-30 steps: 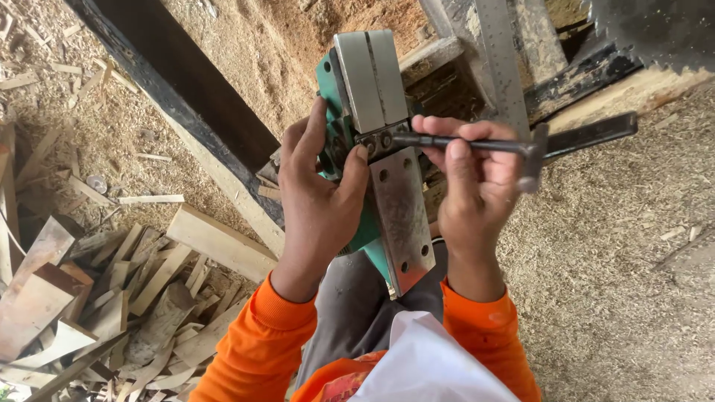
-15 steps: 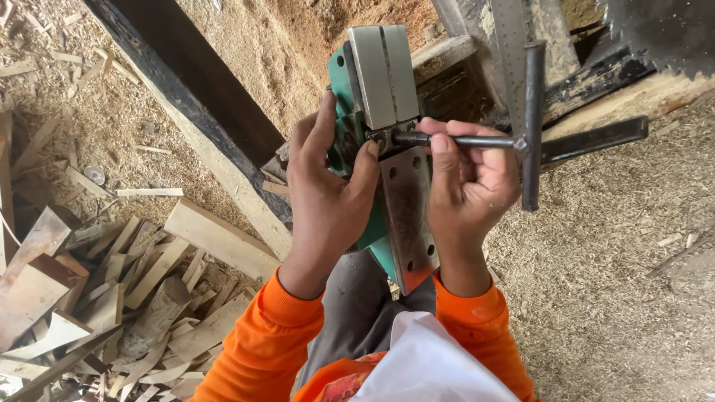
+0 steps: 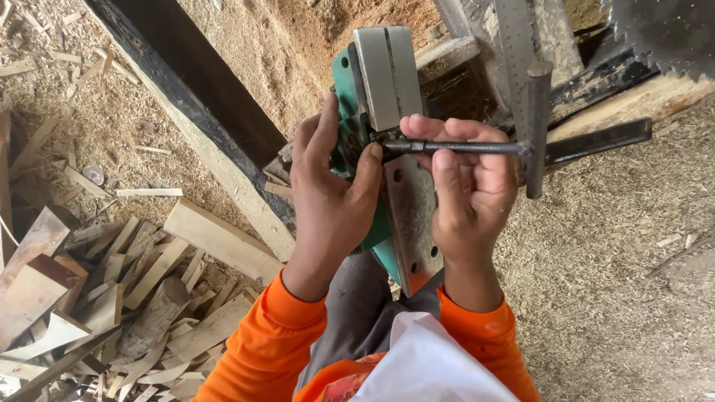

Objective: Adjusting and aligning the blade of an electric wood planer using a metal ruler and a T-handle wrench.

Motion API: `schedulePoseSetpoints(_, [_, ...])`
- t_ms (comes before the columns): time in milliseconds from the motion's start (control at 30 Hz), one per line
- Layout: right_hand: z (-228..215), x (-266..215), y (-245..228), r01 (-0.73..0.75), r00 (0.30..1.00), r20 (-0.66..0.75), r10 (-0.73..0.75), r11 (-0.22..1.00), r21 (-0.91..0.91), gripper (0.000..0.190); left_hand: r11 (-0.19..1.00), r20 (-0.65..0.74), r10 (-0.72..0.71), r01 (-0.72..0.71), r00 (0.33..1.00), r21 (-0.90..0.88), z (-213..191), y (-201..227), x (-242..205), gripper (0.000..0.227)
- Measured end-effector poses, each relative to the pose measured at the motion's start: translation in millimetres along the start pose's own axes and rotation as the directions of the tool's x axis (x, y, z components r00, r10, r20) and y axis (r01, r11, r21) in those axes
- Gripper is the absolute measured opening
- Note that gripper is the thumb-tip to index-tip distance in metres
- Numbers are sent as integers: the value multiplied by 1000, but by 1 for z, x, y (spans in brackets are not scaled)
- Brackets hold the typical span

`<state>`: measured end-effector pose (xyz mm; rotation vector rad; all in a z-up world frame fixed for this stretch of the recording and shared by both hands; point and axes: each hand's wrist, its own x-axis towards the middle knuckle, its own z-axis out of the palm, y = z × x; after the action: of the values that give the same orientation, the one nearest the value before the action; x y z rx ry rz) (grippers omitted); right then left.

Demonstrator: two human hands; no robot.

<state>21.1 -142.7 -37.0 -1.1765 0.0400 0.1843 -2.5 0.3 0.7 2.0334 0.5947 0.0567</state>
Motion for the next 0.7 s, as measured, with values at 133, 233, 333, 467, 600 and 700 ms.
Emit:
schedulePoseSetpoints(133, [0,-7,12,85,996,-20,-91,975,-203,17,999,10,6,-6,1000,39,0,1,0,66])
schedulePoseSetpoints(233, [4,-9,16,106,992,-45,-121,963,-249,17,999,-4,14,-14,1000,29,0,-1,0,65])
schedulePoseSetpoints(333, [14,-8,10,91,990,-76,-115,959,-270,16,998,-9,58,-58,998,26,-1,-2,-1,65])
schedulePoseSetpoints(467, [8,-5,-5,77,986,-124,-112,963,-257,14,1000,-4,24,-24,1000,-20,-1,3,3,64])
schedulePoseSetpoints(600, [-71,43,-34,203,945,-141,-296,866,-457,35,999,-7,30,-29,1000,42,2,2,4,62])
schedulePoseSetpoints(700, [-163,101,-51,122,895,-84,-439,419,-900,32,995,-10,-15,16,1000,96,2,3,2,58])
